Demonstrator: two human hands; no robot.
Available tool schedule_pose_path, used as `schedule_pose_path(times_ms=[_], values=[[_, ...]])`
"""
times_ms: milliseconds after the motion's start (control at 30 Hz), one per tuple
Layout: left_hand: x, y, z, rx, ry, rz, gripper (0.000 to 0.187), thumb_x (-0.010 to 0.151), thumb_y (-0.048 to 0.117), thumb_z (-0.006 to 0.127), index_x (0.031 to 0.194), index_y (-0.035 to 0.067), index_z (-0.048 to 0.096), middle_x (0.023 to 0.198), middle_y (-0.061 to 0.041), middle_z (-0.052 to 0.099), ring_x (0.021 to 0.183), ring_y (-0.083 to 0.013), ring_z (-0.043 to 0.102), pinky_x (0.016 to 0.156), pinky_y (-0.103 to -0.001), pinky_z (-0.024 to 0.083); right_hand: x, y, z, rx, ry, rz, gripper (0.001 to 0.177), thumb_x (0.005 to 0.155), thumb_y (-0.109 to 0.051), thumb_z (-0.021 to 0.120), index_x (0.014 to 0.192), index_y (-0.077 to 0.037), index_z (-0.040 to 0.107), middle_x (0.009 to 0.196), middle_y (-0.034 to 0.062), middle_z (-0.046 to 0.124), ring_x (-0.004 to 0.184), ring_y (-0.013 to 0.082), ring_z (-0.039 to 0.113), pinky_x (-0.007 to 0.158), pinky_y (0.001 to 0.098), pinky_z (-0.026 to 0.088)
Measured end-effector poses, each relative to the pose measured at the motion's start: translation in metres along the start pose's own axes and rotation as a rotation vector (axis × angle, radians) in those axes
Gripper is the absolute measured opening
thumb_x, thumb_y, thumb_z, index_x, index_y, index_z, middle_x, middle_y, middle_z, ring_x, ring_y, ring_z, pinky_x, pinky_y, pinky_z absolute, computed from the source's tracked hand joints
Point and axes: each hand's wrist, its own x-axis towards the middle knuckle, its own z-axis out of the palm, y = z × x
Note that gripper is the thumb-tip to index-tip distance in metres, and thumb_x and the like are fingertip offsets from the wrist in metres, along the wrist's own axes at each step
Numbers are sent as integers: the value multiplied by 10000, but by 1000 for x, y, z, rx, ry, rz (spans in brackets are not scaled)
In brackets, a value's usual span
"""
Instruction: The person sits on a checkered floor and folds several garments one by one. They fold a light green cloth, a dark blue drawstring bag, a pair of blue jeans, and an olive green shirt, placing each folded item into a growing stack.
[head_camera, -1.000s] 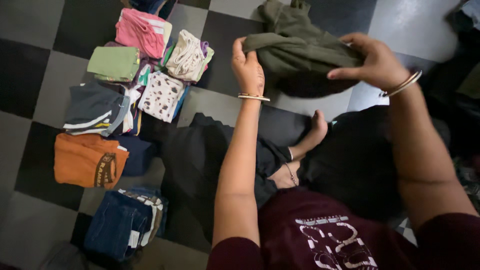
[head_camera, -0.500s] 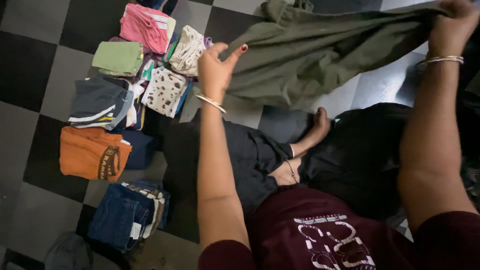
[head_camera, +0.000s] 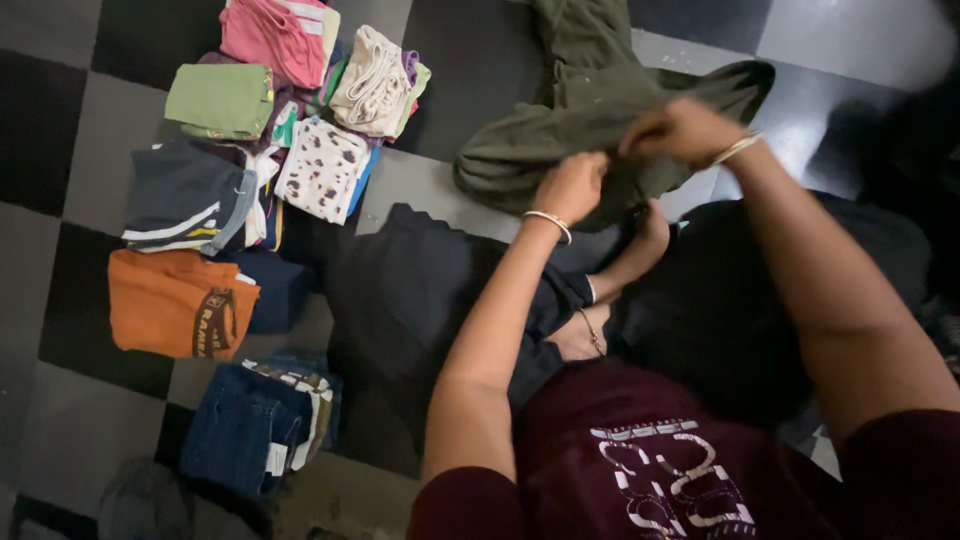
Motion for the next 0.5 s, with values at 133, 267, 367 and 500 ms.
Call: schedule_pose_path(times_ms=[133,267,367,500], values=[[-15,6,6,-31,26,-54,715,869,115,666,1515,30,371,1547,-186,379,1014,-446,667,769,-519,562,14,-22,29,-397,60,-6,535,839,-144,634,1346,-282,734,1171,94,754,967,327,715,843,433,582],[-18,10,-2,28,-28,-231,856,848,117,676,1590,106,248,1671,-213,73,895,-452,672,696,-517,573,18,-18,16,-519,268,135,770,904,-174,689,1631,-233,441,1507,146,552,928,401,699,700,485,572],[-12,-5,7,86,174,-103,696,894,82,634,1533,83,357,1692,-202,245,926,-405,700,721,-485,588,21,-8,15,-536,411,88,777,846,-206,769,1552,-163,445,1655,181,400,1040,422,674,729,477,575],[1,-32,43,230,315,141,394,1011,139,576,1395,151,486,1473,-66,476,1023,-307,719,879,-442,597,26,5,40,-577,440,12,287,982,-219,767,1243,-152,669,1590,97,417,1253,314,646,920,405,602]])
